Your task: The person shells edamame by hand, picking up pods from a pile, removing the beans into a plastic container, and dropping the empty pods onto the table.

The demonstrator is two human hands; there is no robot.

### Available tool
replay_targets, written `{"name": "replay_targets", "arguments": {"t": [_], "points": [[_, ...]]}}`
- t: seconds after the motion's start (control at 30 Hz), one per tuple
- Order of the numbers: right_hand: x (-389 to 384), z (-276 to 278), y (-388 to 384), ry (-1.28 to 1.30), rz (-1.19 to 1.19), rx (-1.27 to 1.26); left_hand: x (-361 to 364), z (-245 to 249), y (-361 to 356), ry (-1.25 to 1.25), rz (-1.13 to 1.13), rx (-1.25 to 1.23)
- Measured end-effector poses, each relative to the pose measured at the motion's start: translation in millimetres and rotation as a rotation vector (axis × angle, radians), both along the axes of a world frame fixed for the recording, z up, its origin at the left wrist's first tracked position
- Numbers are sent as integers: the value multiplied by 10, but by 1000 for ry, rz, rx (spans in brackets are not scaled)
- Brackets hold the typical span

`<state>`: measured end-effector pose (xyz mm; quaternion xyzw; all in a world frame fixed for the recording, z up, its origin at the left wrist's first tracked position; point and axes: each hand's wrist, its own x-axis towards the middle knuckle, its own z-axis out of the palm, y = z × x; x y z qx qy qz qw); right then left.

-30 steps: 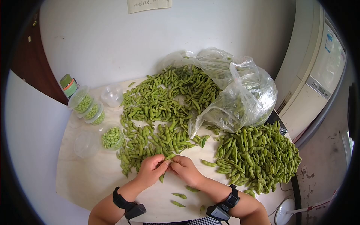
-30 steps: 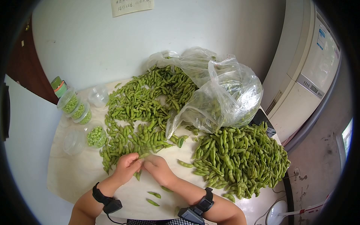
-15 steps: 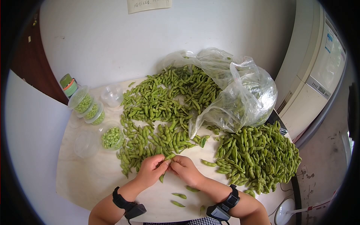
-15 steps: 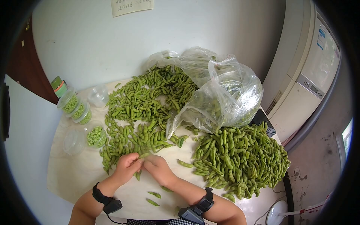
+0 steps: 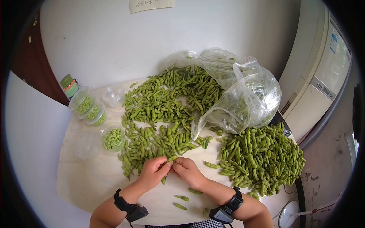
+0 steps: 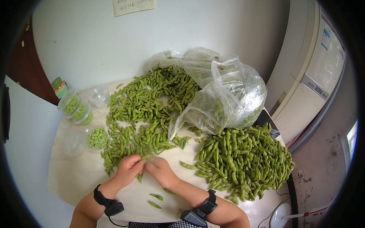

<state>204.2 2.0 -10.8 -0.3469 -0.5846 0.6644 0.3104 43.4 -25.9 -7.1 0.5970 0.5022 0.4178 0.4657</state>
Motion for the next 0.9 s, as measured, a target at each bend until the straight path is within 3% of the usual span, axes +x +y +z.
{"name": "replay_targets", "arguments": {"t": [0.9], "points": [[-1, -36, 12, -35, -3, 10, 11, -12, 1, 4, 9, 23]]}}
